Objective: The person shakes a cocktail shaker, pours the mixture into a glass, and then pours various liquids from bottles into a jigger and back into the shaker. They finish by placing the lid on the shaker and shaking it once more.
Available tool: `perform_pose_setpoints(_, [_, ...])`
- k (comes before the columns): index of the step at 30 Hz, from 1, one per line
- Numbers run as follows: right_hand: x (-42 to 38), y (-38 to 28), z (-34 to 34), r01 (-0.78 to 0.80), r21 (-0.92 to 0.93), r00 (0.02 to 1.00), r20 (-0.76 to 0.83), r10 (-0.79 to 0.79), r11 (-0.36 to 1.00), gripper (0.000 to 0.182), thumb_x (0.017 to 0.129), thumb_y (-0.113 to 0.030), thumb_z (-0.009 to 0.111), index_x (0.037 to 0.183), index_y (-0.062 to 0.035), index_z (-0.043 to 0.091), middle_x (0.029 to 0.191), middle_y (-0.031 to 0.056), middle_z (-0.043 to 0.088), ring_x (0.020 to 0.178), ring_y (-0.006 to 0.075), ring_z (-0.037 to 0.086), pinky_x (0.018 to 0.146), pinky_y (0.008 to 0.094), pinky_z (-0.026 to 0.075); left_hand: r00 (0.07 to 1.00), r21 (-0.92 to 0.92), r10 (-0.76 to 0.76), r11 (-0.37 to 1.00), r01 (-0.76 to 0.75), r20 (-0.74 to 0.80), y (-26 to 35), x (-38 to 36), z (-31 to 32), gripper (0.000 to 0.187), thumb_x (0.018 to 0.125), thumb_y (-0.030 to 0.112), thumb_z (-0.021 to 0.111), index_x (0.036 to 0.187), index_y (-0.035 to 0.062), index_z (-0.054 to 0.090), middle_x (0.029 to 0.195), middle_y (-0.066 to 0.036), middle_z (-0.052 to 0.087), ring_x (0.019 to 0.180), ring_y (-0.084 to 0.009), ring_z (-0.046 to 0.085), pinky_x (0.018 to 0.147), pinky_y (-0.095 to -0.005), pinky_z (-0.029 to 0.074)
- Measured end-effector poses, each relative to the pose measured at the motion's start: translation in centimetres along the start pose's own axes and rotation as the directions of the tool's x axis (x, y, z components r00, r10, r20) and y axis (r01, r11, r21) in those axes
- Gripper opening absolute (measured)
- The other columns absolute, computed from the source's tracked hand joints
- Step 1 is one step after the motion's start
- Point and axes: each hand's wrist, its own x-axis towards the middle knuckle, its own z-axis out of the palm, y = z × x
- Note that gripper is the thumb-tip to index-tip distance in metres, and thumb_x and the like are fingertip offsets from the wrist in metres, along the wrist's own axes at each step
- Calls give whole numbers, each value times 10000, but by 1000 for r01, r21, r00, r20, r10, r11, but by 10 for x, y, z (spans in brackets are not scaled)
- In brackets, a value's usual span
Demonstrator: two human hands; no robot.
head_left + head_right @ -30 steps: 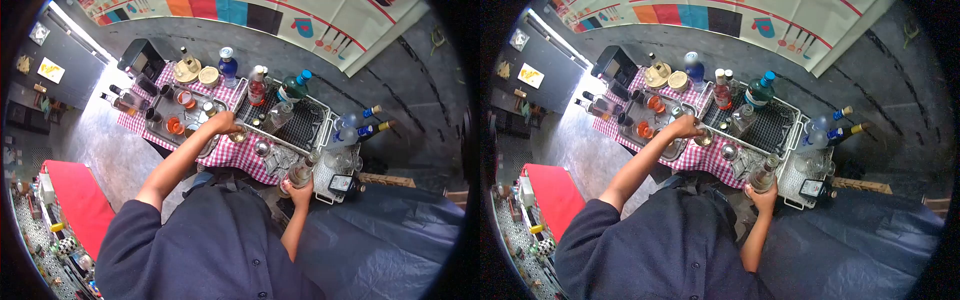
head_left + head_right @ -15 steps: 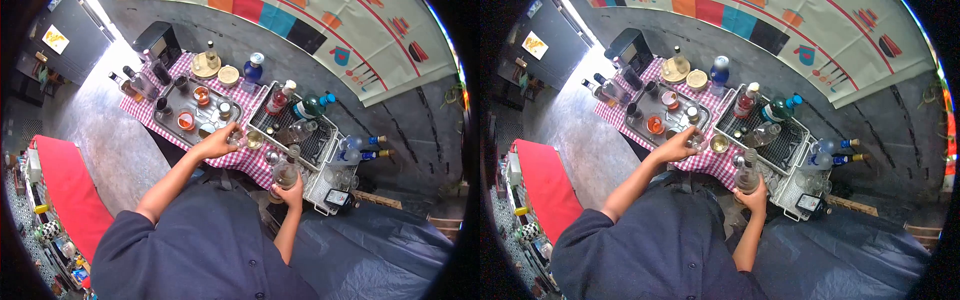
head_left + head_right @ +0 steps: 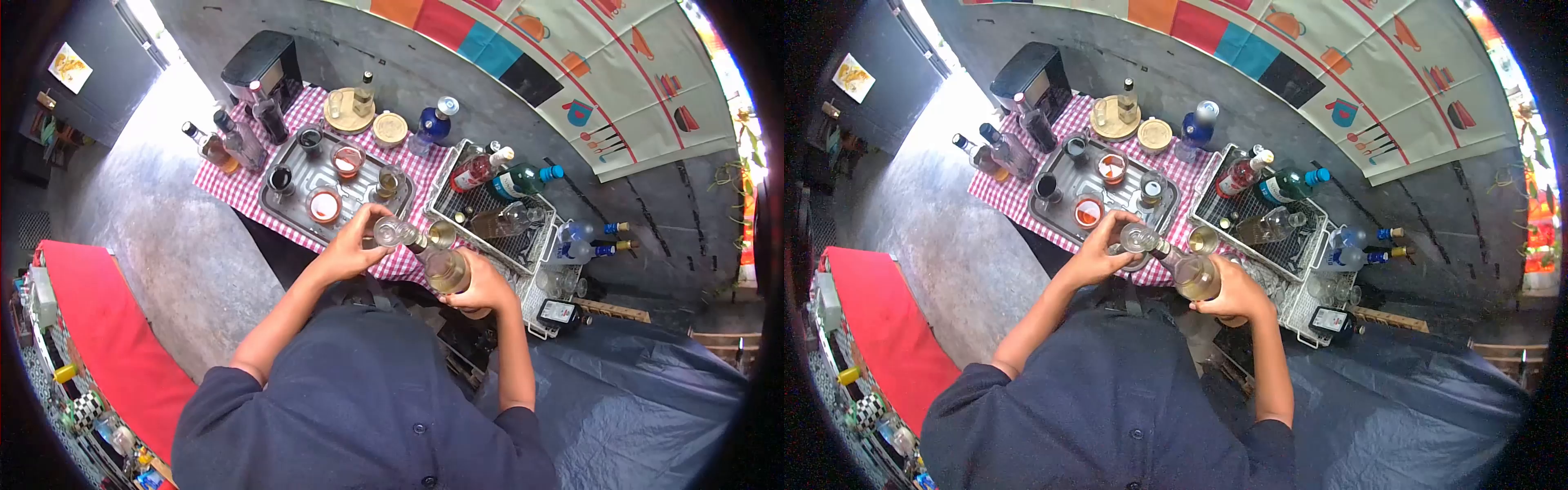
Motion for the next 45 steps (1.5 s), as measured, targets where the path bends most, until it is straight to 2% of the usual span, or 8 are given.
perform_pose_setpoints(4, [15, -26, -5, -8, -85, 999, 38, 12, 996, 880, 584, -388, 885, 1273, 33, 534, 1148, 241, 649, 1092, 383, 634, 960, 427, 494, 1000, 58, 23, 998, -24, 17, 13, -6, -27, 509, 787, 6, 728, 1240, 31, 497, 1200, -90, 571, 1152, -180, 587, 966, -363, 517])
perform_pose_setpoints(7, [22, -35, -1, 36, -195, 998, -39, -45, 980, 806, 552, -367, 874, 1200, 12, 578, 1098, 210, 659, 1033, 363, 650, 931, 421, 507, 999, 118, 34, 992, -39, 40, 21, -9, -43, 517, 774, 29, 738, 1238, 35, 509, 1214, -91, 572, 1157, -194, 587, 966, -366, 516])
perform_pose_setpoints(12, [29, -51, -2, 53, -228, 999, 5, -53, 972, 819, 565, -393, 868, 1187, 41, 558, 1120, 241, 643, 1057, 385, 635, 938, 433, 496, 995, 144, 29, 989, -43, 98, 22, -12, -64, 548, 777, 17, 754, 1263, 26, 502, 1229, -90, 567, 1168, -194, 587, 982, -355, 505])
perform_pose_setpoints(16, [31, -69, -6, -16, -217, 999, 47, 27, 976, 827, 567, -395, 858, 1206, 29, 547, 1142, 234, 637, 1094, 381, 621, 963, 436, 486, 992, 180, 28, 982, -50, 120, 29, -13, -76, 554, 778, 8, 763, 1264, 18, 498, 1233, -87, 553, 1171, -188, 586, 989, -353, 503])
perform_pose_setpoints(19, [32, -79, -8, -15, -202, 998, 61, 28, 979, 809, 565, -380, 858, 1201, 18, 553, 1128, 225, 641, 1079, 380, 626, 951, 439, 491, 993, 142, 45, 988, -60, 105, 28, -15, -81, 540, 783, 51, 751, 1266, 29, 512, 1218, -101, 586, 1142, -208, 598, 961, -363, 508])
perform_pose_setpoints(30, [29, -86, -13, 66, -247, 998, 4, -67, 967, 705, 569, -365, 855, 1085, 20, 567, 992, 221, 650, 961, 395, 646, 839, 442, 512, 990, 177, 39, 982, -63, 136, 37, -12, -89, 554, 786, 70, 775, 1272, 19, 514, 1198, -114, 598, 1163, -227, 604, 966, -366, 523])
perform_pose_setpoints(36, [27, -94, -25, 2, -242, 995, 94, 21, 970, 727, 585, -396, 830, 1095, 51, 567, 1024, 243, 654, 992, 397, 644, 871, 438, 508, 988, 176, 60, 981, -84, 139, 43, -8, -85, 556, 779, 38, 777, 1268, 15, 513, 1222, -104, 591, 1163, -198, 602, 970, -350, 520])
perform_pose_setpoints(45, [18, -89, -43, 36, -252, 997, 77, -17, 967, 663, 591, -377, 811, 1048, 40, 571, 967, 234, 658, 952, 393, 655, 830, 436, 522, 986, 222, 71, 970, -103, 149, 48, -1, -71, 557, 777, 33, 784, 1263, 10, 514, 1219, -103, 597, 1167, -195, 603, 979, -346, 516])
